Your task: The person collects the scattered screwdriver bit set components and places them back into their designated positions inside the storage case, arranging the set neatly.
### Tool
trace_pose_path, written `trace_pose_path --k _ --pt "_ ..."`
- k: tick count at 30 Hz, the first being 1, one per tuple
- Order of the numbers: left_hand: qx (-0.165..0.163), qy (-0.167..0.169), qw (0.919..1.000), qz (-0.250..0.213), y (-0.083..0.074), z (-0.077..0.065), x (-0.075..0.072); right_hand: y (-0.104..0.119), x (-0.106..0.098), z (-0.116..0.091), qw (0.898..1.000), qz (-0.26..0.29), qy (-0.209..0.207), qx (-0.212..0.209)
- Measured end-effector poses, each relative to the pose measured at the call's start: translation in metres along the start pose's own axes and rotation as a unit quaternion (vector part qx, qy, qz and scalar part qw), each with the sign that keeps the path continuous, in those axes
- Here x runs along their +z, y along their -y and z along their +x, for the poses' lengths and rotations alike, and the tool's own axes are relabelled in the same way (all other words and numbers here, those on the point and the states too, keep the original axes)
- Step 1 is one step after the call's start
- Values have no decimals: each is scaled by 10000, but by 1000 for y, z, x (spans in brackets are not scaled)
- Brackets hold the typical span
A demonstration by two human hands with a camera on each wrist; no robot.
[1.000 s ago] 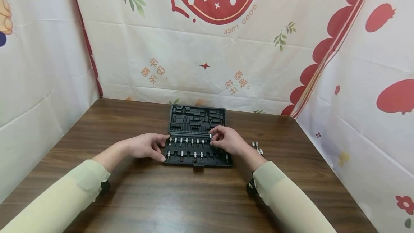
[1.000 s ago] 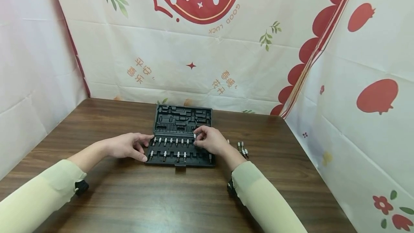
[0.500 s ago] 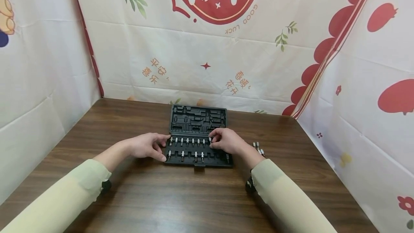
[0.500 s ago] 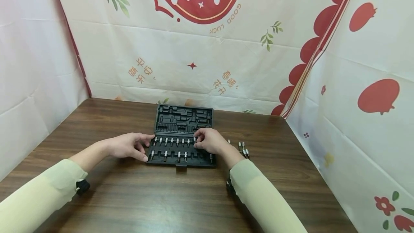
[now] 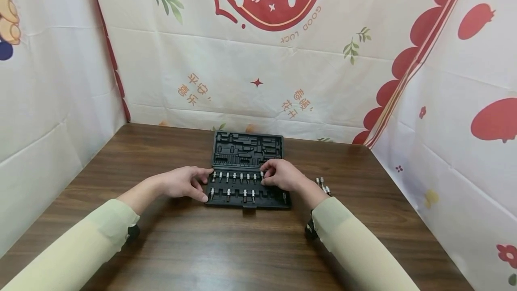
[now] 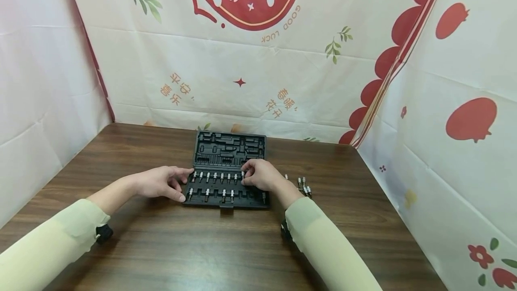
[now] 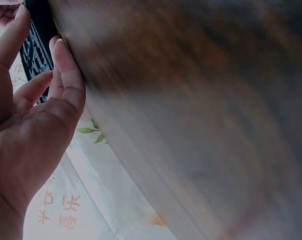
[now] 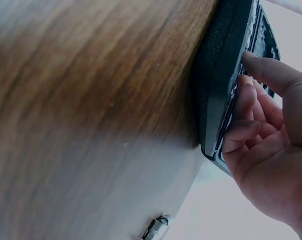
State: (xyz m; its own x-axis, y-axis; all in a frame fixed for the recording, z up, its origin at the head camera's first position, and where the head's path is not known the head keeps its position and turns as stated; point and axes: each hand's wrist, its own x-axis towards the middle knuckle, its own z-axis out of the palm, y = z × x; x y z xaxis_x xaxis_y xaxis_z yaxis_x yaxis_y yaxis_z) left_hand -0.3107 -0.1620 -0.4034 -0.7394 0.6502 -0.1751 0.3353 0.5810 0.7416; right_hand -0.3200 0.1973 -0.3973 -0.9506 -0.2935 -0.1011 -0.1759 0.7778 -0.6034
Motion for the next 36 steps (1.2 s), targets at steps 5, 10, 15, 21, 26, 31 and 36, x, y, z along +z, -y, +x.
trace_pose_path --k 5,10,15,21,26,31,36 --pt "20 18 10000 7 0 1 0 -2 -1 -1 10000 58 35 9" --pt "31 30 10000 20 1 1 0 -5 -5 -3 10000 -12 -71 51" --pt "16 10 10000 53 0 1 0 -8 -7 -3 9999 -119 -102 26" --pt "13 -7 10000 44 0 0 1 -5 -4 -2 9994 -310 -162 70" --pt "19 -8 10000 13 1 -1 2 -5 1 2 9975 -661 -257 3" --pt "-7 -12 10000 9 1 -1 2 -5 1 3 9959 -844 -332 -16" --pt "-1 -7 10000 -9 1 0 1 -5 0 3 9960 -820 -341 -56"
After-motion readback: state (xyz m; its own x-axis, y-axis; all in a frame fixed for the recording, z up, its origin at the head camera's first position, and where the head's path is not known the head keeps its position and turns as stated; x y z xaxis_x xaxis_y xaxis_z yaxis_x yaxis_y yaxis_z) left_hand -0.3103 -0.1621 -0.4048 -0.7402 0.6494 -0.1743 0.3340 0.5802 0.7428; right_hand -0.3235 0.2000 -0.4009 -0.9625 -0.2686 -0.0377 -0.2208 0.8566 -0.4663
